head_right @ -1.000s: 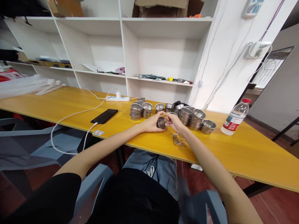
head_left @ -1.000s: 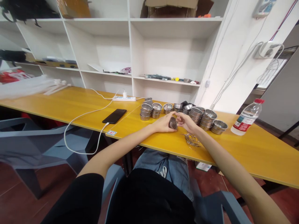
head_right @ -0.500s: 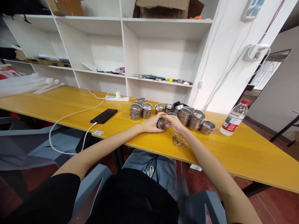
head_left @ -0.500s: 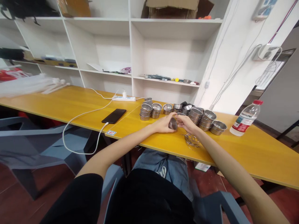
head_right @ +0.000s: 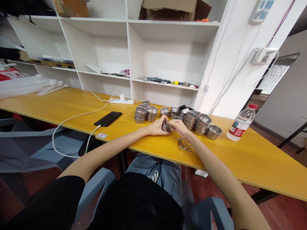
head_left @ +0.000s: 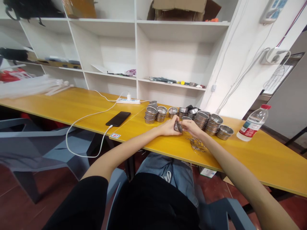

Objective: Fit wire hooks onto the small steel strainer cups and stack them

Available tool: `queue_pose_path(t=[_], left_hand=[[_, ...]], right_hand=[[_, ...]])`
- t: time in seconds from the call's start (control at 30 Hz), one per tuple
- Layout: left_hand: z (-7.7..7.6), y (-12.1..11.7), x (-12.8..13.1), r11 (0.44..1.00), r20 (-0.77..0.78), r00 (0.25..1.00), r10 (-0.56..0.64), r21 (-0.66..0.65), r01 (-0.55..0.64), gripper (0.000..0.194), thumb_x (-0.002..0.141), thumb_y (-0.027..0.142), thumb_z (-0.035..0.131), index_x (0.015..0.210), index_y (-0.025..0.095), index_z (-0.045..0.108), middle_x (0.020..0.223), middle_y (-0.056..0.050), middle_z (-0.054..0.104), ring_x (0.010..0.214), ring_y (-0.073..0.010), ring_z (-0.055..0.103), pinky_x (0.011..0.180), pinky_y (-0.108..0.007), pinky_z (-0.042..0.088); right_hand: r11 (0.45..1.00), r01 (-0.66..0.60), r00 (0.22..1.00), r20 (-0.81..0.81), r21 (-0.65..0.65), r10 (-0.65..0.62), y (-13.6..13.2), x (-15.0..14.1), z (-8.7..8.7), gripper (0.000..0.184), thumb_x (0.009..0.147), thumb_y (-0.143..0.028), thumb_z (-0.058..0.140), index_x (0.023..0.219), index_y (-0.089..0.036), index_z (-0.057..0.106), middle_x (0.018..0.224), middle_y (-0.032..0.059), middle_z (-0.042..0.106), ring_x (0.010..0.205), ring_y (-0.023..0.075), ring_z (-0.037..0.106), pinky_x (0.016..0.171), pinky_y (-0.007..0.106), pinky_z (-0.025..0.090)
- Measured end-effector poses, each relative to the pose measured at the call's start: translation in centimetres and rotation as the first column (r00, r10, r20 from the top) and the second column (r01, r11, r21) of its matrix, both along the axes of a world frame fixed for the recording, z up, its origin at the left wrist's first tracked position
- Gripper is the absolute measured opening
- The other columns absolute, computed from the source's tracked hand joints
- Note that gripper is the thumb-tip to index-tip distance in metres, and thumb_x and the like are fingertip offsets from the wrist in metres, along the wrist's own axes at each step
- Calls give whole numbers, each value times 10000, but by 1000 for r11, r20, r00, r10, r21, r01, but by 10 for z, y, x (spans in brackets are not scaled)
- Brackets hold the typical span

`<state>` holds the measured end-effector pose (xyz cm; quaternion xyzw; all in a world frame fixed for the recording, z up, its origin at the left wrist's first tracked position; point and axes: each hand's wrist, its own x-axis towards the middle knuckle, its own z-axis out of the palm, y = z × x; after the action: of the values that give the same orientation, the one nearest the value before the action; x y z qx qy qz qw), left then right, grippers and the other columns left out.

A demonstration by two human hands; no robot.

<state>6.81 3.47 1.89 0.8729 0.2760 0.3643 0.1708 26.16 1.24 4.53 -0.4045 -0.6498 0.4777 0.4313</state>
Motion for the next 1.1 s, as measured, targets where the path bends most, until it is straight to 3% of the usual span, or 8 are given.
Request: queue_pose_path(t=[0.3,0.8,1.1], left_hand=[[1,1,-1,1000,34,999,-12,-29,13,663,665,477,832,1077,247,365,882,33,550,717,-155,543,651,-282,404],[2,0,-1,1000,-6,1000,12,-8,-12,620,670,465,821,1035,253,367,877,32,550,715,-163,553,647,-281,383],[0,0,-1,999,33,999,-6,-31,7,626,665,468,829,1005,250,351,817,60,510,681,-133,484,623,-268,359]], right_hand=[[994,-46,989,145,97,32,8,3,-6,508,681,-522,803,532,-203,437,549,-51,386,548,88,302,553,270,236],[987,-42,983,184,155,13,14,4,-11,488,698,-519,794,535,-195,469,521,-64,398,532,79,297,553,274,201],[983,-88,967,251,162,46,0,2,-1,521,745,-576,783,532,-184,513,506,-54,436,512,78,326,537,271,242]])
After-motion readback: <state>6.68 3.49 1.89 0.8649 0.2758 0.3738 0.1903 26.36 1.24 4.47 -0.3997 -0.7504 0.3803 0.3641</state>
